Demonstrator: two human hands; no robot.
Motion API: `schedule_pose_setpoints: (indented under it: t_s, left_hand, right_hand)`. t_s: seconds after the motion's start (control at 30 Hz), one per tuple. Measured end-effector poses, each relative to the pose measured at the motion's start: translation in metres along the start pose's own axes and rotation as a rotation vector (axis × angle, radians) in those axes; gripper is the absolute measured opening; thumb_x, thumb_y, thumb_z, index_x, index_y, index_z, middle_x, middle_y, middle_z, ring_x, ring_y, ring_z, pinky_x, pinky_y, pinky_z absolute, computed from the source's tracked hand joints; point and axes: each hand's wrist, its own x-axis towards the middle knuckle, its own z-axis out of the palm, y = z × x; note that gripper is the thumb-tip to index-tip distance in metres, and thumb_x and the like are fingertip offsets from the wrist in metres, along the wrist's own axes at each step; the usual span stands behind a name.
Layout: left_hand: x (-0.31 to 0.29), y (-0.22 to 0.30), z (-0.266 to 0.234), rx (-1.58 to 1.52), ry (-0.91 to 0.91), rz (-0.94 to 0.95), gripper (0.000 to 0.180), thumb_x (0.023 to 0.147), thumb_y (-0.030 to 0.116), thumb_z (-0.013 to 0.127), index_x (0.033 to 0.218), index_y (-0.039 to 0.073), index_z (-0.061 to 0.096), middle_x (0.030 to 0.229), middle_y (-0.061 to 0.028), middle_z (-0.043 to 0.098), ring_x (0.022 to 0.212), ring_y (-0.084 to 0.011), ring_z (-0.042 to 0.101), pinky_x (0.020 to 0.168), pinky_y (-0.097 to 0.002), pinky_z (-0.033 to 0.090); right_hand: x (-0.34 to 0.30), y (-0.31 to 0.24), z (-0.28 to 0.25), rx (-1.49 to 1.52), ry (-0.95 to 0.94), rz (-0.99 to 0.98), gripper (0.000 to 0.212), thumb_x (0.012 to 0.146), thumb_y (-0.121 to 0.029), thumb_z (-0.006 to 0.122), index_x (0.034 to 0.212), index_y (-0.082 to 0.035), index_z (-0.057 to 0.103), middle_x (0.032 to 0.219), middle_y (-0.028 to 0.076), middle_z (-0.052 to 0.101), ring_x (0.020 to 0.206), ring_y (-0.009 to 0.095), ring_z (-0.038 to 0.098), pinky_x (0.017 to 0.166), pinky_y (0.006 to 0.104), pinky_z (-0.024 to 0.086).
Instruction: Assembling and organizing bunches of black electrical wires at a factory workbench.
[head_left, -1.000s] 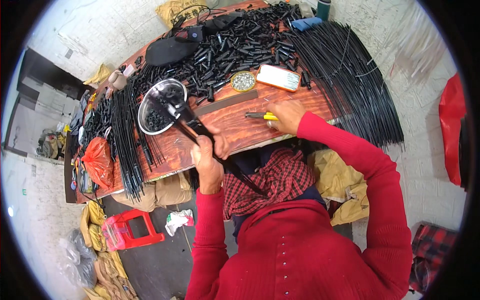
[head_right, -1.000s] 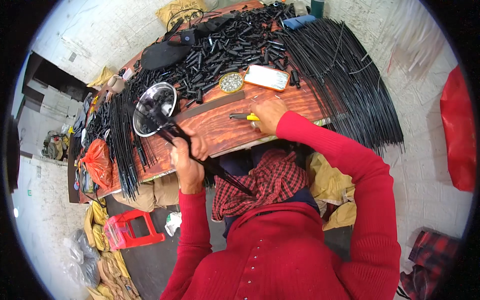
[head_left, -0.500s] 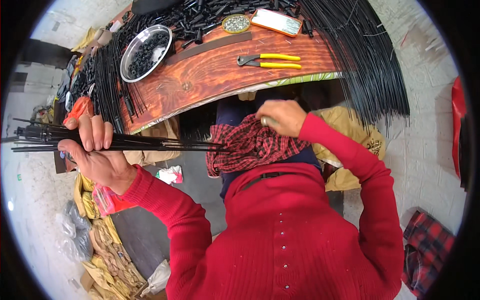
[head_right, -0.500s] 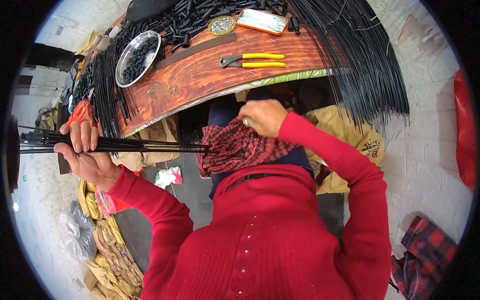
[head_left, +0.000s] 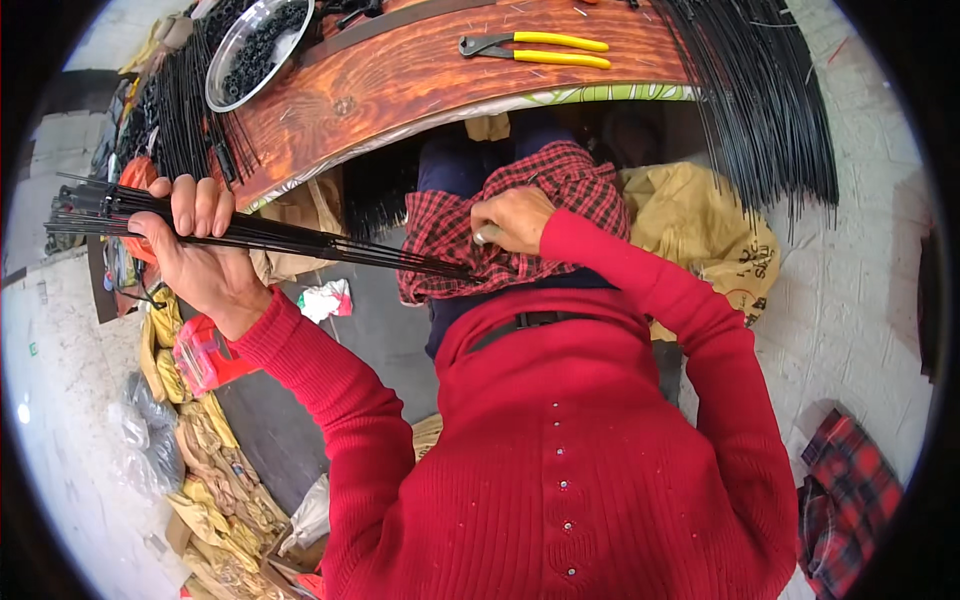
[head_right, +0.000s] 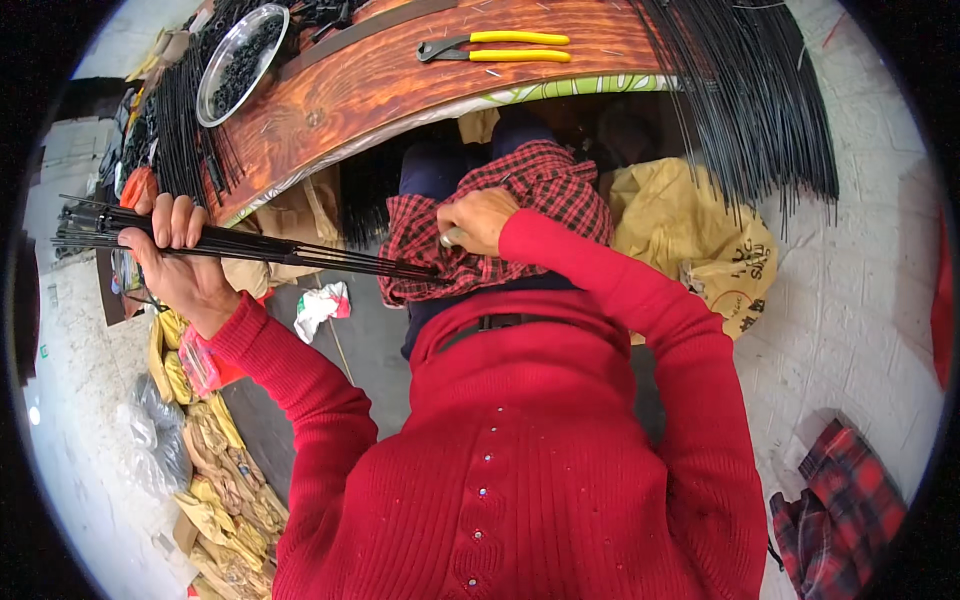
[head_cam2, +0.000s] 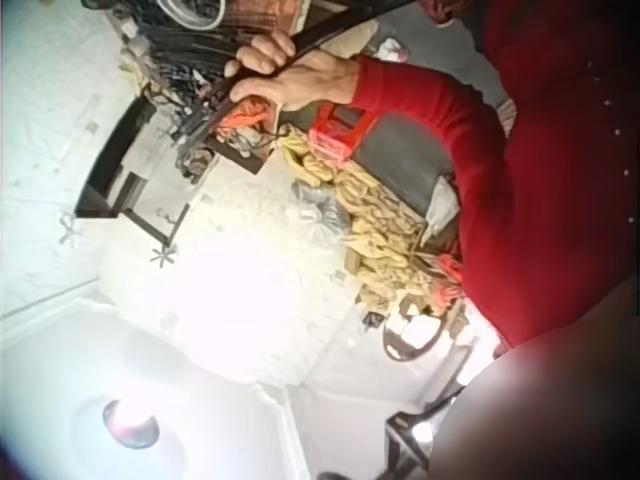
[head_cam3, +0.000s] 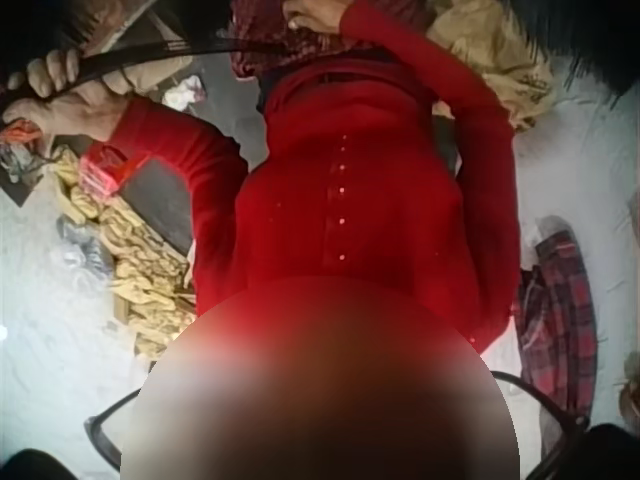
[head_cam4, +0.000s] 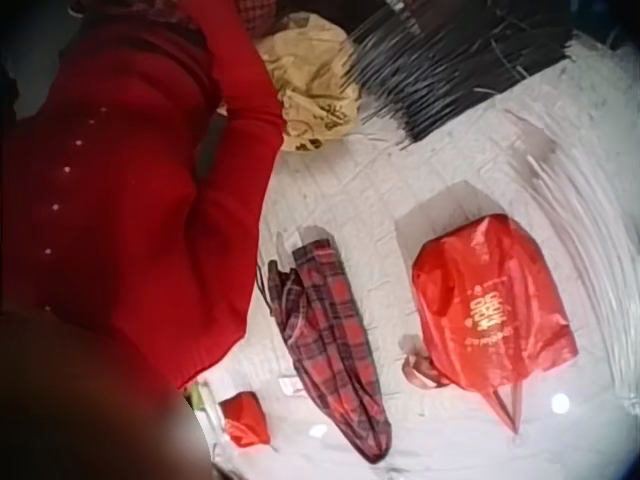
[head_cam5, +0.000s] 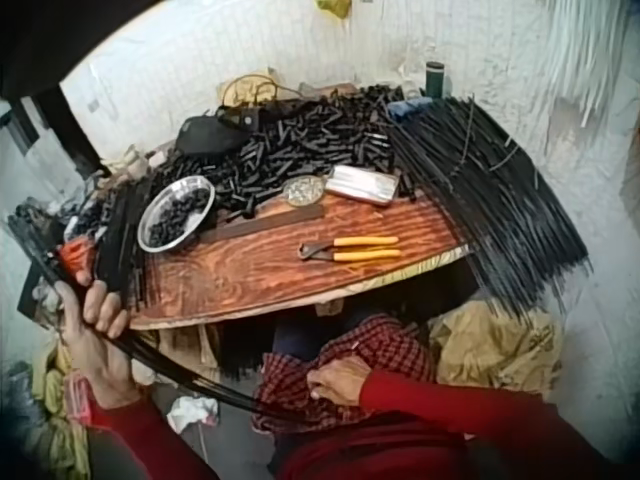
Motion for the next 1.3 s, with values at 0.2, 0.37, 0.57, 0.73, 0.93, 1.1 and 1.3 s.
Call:
schedule_pose_setpoints:
  t_s: [0.2, 0.37, 0.57, 0.73, 0.93, 1.1, 1.3]
  left_hand:
    - [-0.002, 0.0, -0.01, 0.0, 0.009, -0.019, 0.035, 0.098, 0.037, 0.054, 0.104, 0.003, 0.05, 0.07, 0.0029, 0.036, 0.062, -0.0079, 0.033, 0.055, -0.0223, 0.032]
    - [-0.004, 0.045, -0.022, -0.096, 0.022, 0.061, 0.033, 0.097, 0.036, 0.056, 0.102, 0.004, 0.048, 0.07, 0.0026, 0.036, 0.063, -0.0092, 0.034, 0.056, -0.0235, 0.033]
    - [-0.019, 0.075, -0.057, -0.019, 0.2, 0.196, 0.034, 0.096, 0.036, 0.056, 0.096, 0.003, 0.049, 0.07, 0.0006, 0.037, 0.064, -0.0122, 0.036, 0.057, -0.0256, 0.033]
    - [-0.039, 0.068, -0.107, -0.185, 0.331, 0.271, 0.04, 0.099, 0.042, 0.047, 0.092, 0.003, 0.048, 0.069, 0.0, 0.035, 0.063, -0.0142, 0.036, 0.057, -0.0281, 0.035]
    - [-0.066, 0.006, -0.131, -0.318, 0.563, 0.296, 0.045, 0.101, 0.046, 0.036, 0.09, 0.004, 0.045, 0.069, -0.0005, 0.035, 0.061, -0.015, 0.034, 0.055, -0.0295, 0.035]
    - [-0.082, -0.064, -0.07, -0.559, 0.595, 0.11, 0.031, 0.099, 0.034, 0.049, 0.095, 0.004, 0.047, 0.073, -0.0025, 0.043, 0.07, -0.017, 0.045, 0.067, -0.0318, 0.044]
    - [-0.109, -0.141, 0.056, -0.458, 0.504, -0.369, 0.032, 0.1, 0.039, 0.047, 0.1, 0.008, 0.055, 0.1, -0.0049, 0.06, 0.106, -0.0256, 0.057, 0.101, -0.0425, 0.045]
  right_hand:
    - [0.029, -0.007, 0.003, 0.158, 0.221, 0.156, 0.021, 0.081, -0.031, 0.068, 0.087, -0.01, 0.069, 0.078, 0.009, 0.069, 0.075, 0.026, 0.067, 0.068, 0.0396, 0.052]
    - [0.025, 0.039, 0.025, 0.089, 0.114, 0.356, 0.018, 0.082, -0.03, 0.066, 0.085, -0.013, 0.07, 0.083, 0.009, 0.071, 0.082, 0.03, 0.068, 0.078, 0.0433, 0.051]
    - [0.01, 0.04, 0.029, 0.045, 0.081, 0.398, 0.016, 0.085, -0.025, 0.063, 0.093, -0.01, 0.065, 0.082, 0.007, 0.07, 0.078, 0.027, 0.068, 0.071, 0.0387, 0.051]
    - [-0.003, 0.014, 0.012, 0.245, 0.218, 0.233, 0.025, 0.083, -0.012, 0.063, 0.108, -0.006, 0.059, 0.082, 0.007, 0.069, 0.077, 0.022, 0.067, 0.068, 0.0338, 0.051]
    - [-0.033, -0.045, -0.042, 1.047, -0.003, 0.038, 0.063, 0.082, -0.019, 0.07, 0.137, -0.003, 0.044, 0.118, 0.009, 0.058, 0.1, 0.014, 0.059, 0.084, 0.03, 0.05]
    - [-0.048, -0.08, -0.087, 1.202, 0.246, -0.32, 0.072, 0.086, -0.031, 0.067, 0.141, 0.001, 0.034, 0.125, 0.016, 0.053, 0.114, 0.023, 0.054, 0.1, 0.0376, 0.043]
    - [-0.091, -0.087, -0.156, 1.102, 0.62, -0.694, 0.05, 0.093, -0.052, 0.052, 0.106, -0.004, 0.059, 0.099, 0.015, 0.06, 0.096, 0.03, 0.058, 0.091, 0.0465, 0.046]
